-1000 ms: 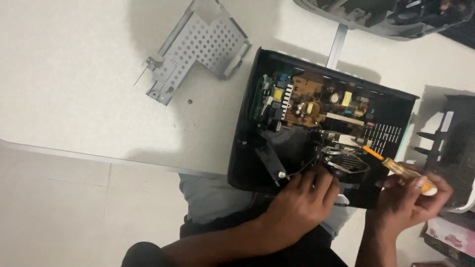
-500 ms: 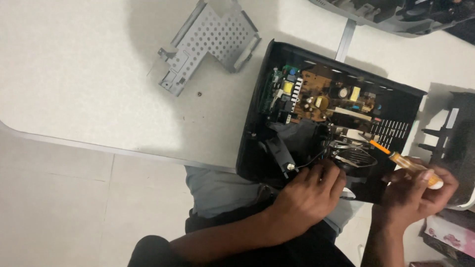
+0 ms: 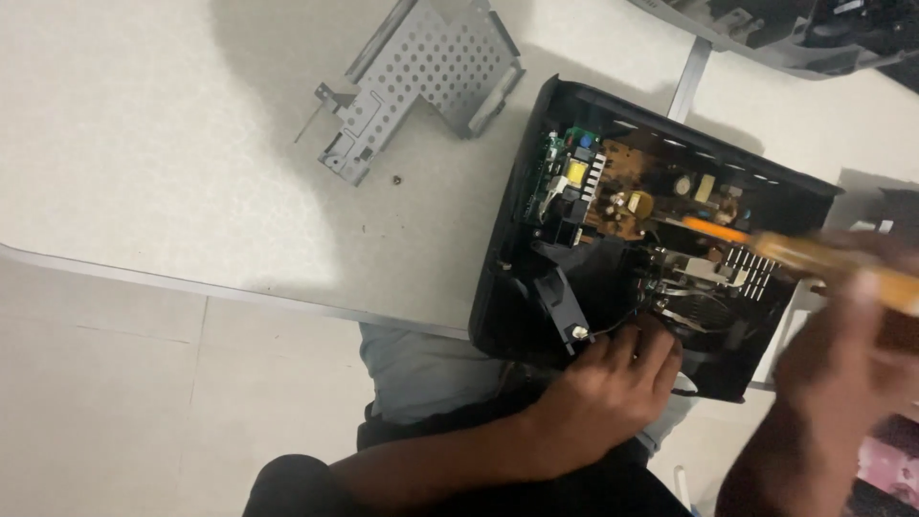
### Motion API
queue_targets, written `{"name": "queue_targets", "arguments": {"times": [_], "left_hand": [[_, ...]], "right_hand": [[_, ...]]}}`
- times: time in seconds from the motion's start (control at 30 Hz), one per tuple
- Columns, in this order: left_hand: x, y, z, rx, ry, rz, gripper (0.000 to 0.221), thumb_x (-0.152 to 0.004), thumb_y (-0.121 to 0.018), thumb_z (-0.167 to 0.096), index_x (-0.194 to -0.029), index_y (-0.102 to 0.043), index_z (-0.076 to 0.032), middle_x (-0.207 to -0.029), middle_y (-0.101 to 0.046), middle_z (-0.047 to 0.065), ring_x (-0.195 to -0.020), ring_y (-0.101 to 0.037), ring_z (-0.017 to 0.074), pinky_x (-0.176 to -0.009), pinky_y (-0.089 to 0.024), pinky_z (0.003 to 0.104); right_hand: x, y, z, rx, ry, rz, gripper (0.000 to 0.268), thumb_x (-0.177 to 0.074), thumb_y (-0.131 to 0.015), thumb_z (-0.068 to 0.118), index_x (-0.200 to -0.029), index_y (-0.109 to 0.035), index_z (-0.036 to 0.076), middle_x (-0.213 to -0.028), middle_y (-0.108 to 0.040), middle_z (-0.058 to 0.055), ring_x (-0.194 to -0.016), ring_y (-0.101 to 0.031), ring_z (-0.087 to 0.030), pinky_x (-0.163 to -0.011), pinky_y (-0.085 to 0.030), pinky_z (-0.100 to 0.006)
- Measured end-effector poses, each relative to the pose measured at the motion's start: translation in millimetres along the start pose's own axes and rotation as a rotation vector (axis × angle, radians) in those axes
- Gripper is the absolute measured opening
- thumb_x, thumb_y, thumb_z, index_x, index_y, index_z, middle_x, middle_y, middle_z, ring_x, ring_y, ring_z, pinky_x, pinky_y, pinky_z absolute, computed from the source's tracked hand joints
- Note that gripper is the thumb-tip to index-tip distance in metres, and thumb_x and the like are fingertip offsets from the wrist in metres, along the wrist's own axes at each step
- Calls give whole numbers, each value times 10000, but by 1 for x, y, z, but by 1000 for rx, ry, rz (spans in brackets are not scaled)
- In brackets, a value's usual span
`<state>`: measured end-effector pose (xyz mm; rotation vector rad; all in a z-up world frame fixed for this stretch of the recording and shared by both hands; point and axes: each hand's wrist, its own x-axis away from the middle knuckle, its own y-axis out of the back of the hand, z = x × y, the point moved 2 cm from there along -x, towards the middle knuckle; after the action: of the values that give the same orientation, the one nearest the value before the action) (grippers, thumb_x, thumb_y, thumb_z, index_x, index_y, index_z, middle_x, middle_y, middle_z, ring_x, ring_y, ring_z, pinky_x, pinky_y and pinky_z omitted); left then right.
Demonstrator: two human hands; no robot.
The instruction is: Disassembling and repairing the internal components of a projector using a screwdriver and manual repositioning of parts.
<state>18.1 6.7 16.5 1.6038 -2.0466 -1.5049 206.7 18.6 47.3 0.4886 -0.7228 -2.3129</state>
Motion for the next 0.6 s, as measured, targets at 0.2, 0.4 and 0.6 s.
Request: {"name": "queue_targets", "arguments": {"times": [0.2, 0.4, 0.6], "left_hand": [[3, -8, -3, -14, 33, 41, 138, -1118, -585, -167, -1007, -666, -178, -953, -584, -15, -788, -573, 146, -644, -447, 257], [7, -20, -8, 22, 50, 59, 167, -1133, -573, -195, -975, -629, -200, -936, -572, -13, -792, -579, 163, -661, -439, 285], [8, -20, -7, 40, 33, 104, 145, -1113, -551, -174, -985, -610, -205, -997, -608, 24, -879, -635, 201, -737, -487, 293]], "right_hand": [[-17, -67, 68, 57, 821, 474, 187, -1184, -677, -64, -1191, -499, -124, -1149, -574, -298, -1125, -756, -488, -900, -548, -459], [-12, -78, 83, 6, 738, 532, 186, -1183, -617, -41, -1214, -450, -117, -1150, -621, -325, -1118, -719, -446, -963, -556, -457], [-31, -91, 68, 7, 827, 605, 185, -1145, -638, -21, -1211, -479, -88, -1116, -667, -284, -1071, -731, -407, -833, -561, -419]]}}
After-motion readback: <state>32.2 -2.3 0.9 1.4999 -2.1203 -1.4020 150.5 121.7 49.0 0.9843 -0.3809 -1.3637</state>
